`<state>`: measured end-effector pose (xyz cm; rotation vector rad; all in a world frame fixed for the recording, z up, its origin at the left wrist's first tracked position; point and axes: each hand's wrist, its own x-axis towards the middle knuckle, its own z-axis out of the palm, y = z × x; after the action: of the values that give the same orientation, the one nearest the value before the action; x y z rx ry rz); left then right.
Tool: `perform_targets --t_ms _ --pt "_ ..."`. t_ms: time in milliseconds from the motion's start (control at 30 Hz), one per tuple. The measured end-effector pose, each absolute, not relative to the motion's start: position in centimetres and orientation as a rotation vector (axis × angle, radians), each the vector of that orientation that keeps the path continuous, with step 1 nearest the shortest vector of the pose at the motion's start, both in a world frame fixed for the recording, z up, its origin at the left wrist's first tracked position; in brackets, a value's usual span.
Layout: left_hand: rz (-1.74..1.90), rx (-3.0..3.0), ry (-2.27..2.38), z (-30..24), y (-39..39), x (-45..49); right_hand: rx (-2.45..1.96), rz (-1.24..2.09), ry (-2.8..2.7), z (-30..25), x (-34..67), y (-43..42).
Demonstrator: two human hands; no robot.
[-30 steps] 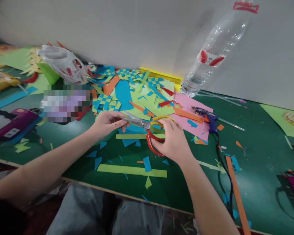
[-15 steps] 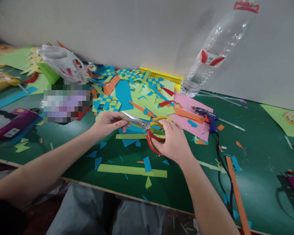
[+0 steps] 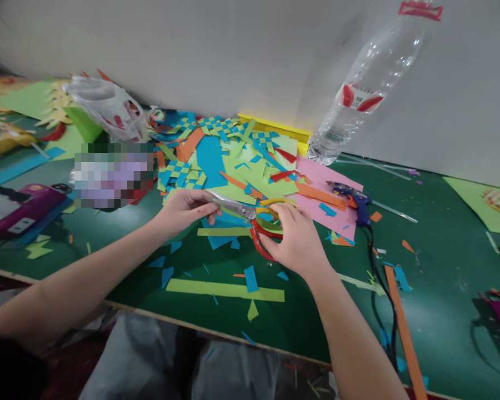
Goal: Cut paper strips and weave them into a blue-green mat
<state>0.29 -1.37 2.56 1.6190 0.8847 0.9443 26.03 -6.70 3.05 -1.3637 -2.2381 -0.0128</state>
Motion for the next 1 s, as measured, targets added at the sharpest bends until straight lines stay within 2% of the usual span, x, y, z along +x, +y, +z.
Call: perform_targets --t_ms 433,1000 --pt "0.939 1.623 0.931 2.4 -1.2 0.2 -1.393 -0.048 -2.213 2.8 26.2 -6.5" --pt "1.032 1.499 0.937 2.4 -1.2 0.0 -1.51 -0.064 -1.722 2.7 27.4 -5.7"
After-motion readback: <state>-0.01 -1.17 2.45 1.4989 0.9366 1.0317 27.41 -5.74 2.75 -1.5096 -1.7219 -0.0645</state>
